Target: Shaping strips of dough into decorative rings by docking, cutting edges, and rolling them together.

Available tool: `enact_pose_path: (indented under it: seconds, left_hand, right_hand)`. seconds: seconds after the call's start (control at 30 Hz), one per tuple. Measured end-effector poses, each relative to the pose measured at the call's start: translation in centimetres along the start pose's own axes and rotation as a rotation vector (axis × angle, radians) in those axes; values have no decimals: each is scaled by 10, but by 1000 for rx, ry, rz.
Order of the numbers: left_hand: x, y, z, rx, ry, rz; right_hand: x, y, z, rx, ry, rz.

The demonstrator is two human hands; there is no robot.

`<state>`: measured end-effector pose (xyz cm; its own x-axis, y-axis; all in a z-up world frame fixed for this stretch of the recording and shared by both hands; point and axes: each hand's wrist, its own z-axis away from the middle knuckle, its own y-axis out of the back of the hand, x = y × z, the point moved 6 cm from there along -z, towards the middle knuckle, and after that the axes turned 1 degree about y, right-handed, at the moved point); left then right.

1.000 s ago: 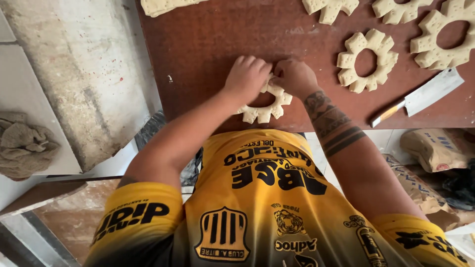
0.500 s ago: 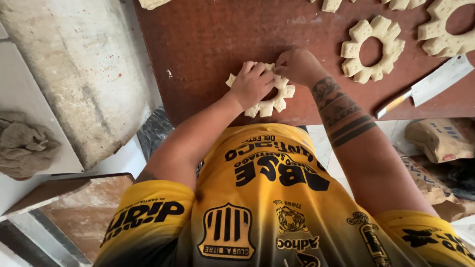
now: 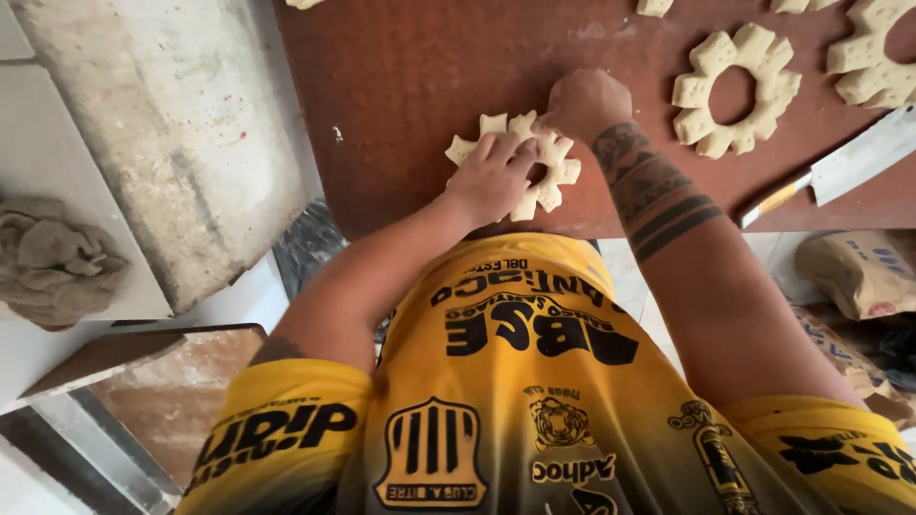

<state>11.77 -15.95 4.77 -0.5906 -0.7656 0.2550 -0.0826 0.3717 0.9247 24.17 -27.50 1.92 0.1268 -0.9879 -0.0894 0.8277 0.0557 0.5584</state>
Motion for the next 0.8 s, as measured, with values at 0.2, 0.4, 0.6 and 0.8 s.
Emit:
enact_pose_path:
  seconds: [0.2, 0.4, 0.6, 0.8]
  left_hand:
    - [-17, -18, -10, -214, 39, 39]
    - [-77, 14, 35, 2, 680, 267]
    - [-73, -23, 57, -444, 918, 174]
    - [-75, -8, 41, -477, 734, 435]
  right_hand:
    - [7, -25, -12, -4, 208, 238]
    - [12, -51, 7, 493, 525, -321]
    - [-12, -51, 14, 277, 429, -33]
    - [4, -36, 34, 154, 377, -250]
